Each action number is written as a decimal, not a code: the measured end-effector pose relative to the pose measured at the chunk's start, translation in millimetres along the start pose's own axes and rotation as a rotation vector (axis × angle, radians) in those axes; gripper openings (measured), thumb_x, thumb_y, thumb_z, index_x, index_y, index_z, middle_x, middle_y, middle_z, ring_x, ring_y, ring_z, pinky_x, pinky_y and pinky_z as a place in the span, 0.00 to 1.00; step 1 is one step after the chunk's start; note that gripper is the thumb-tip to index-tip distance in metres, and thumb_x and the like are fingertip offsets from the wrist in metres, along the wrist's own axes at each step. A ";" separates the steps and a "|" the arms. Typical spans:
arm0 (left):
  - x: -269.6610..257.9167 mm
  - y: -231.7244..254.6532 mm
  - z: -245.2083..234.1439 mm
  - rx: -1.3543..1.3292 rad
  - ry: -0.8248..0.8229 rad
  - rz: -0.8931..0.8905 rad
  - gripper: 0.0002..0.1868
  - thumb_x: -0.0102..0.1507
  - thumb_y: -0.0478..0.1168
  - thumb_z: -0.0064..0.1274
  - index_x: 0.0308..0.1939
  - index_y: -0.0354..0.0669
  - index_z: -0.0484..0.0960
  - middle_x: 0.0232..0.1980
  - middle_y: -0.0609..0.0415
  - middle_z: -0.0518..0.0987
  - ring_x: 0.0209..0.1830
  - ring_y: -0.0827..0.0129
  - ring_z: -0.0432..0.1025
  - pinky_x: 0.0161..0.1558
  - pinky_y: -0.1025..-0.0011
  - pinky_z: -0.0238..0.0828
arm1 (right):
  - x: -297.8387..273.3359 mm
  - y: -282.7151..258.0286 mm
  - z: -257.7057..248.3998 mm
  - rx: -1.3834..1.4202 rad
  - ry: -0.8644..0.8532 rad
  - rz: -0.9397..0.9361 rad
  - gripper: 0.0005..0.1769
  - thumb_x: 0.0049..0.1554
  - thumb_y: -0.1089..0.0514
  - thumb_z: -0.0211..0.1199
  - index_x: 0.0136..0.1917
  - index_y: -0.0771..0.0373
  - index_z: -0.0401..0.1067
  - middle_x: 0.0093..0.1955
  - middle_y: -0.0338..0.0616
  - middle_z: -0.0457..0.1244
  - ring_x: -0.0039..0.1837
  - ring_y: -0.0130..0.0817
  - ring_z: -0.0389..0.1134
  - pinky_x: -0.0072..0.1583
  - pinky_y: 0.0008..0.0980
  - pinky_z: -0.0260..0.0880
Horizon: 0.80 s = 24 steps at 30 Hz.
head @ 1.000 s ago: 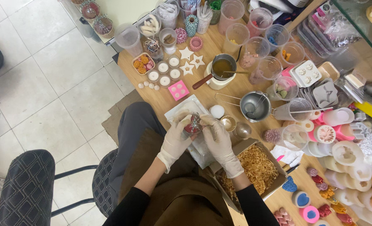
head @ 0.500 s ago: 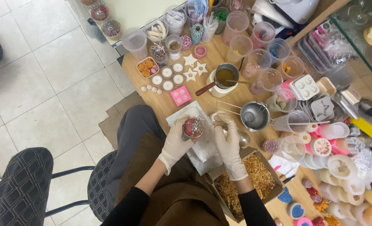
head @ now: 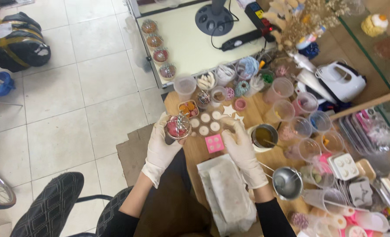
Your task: The person assembles a clear plastic sphere ornament containing decorative fillers and places it in a row with others, then uses a thin metal rod to stir melted wax in a pot and pours the wax into a pink silicone mold.
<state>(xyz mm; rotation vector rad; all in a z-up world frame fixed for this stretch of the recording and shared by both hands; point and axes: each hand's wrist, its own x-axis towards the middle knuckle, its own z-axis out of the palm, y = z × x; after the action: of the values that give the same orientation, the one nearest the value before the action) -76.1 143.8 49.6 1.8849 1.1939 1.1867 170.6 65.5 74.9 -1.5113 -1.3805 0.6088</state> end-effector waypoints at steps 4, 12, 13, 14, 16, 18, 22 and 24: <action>58.7 -21.2 -20.2 0.030 0.056 0.021 0.42 0.51 0.37 0.71 0.67 0.35 0.69 0.68 0.39 0.72 0.69 0.50 0.68 0.68 0.62 0.65 | 86.6 9.9 38.2 -0.007 -0.122 0.031 0.22 0.60 0.62 0.58 0.68 0.61 0.69 0.61 0.44 0.67 0.63 0.33 0.68 0.64 0.31 0.67; 158.1 -59.6 -45.5 0.075 0.111 -0.018 0.43 0.52 0.40 0.69 0.68 0.35 0.67 0.66 0.38 0.73 0.66 0.48 0.70 0.65 0.62 0.68 | 249.7 96.0 117.1 -0.046 -0.142 0.229 0.21 0.60 0.60 0.58 0.66 0.60 0.73 0.55 0.50 0.72 0.54 0.36 0.70 0.57 0.32 0.71; 169.9 -62.7 -47.8 0.079 0.119 -0.016 0.43 0.52 0.40 0.69 0.68 0.35 0.67 0.66 0.38 0.73 0.66 0.48 0.70 0.65 0.62 0.68 | 266.5 104.2 122.9 -0.044 -0.145 0.221 0.21 0.60 0.60 0.58 0.66 0.60 0.73 0.55 0.50 0.72 0.54 0.36 0.70 0.57 0.32 0.71; 179.0 -65.4 -49.9 0.064 0.125 -0.016 0.42 0.53 0.41 0.70 0.68 0.35 0.68 0.65 0.38 0.73 0.66 0.48 0.70 0.65 0.62 0.68 | 279.6 111.1 127.2 -0.151 -0.139 0.308 0.22 0.60 0.58 0.58 0.67 0.58 0.72 0.56 0.51 0.71 0.54 0.36 0.71 0.58 0.32 0.70; 197.2 -72.4 -56.3 0.050 0.131 -0.013 0.41 0.54 0.41 0.70 0.68 0.36 0.68 0.65 0.38 0.74 0.66 0.48 0.70 0.65 0.62 0.68 | 302.8 122.5 134.4 -0.257 -0.131 0.392 0.22 0.60 0.57 0.58 0.68 0.56 0.72 0.57 0.52 0.71 0.54 0.36 0.72 0.59 0.32 0.69; 218.6 -81.3 -61.0 0.012 0.077 -0.134 0.41 0.54 0.44 0.69 0.69 0.40 0.68 0.64 0.42 0.76 0.65 0.52 0.73 0.62 0.64 0.70 | 327.3 130.5 135.3 -0.337 -0.143 0.263 0.25 0.58 0.61 0.55 0.69 0.57 0.70 0.61 0.54 0.69 0.59 0.38 0.71 0.60 0.33 0.69; 263.9 -114.3 -67.5 0.061 0.102 -0.046 0.41 0.53 0.40 0.70 0.67 0.36 0.68 0.64 0.38 0.72 0.63 0.50 0.70 0.62 0.62 0.69 | 357.4 150.6 143.7 -0.497 -0.341 0.506 0.30 0.59 0.59 0.52 0.74 0.46 0.65 0.61 0.57 0.68 0.56 0.48 0.73 0.62 0.37 0.70; 286.3 -139.8 -66.9 0.001 0.079 -0.146 0.39 0.54 0.41 0.69 0.67 0.39 0.69 0.55 0.45 0.75 0.53 0.57 0.74 0.57 0.67 0.73 | 365.9 171.2 154.8 -0.612 -0.331 0.230 0.27 0.60 0.58 0.51 0.72 0.52 0.66 0.66 0.57 0.65 0.66 0.53 0.66 0.66 0.41 0.66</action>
<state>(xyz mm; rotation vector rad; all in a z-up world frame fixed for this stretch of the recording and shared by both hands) -133.2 464.0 65.2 1.7326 1.3507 1.1903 202.6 477.6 -52.9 -2.1502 -1.7627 0.6289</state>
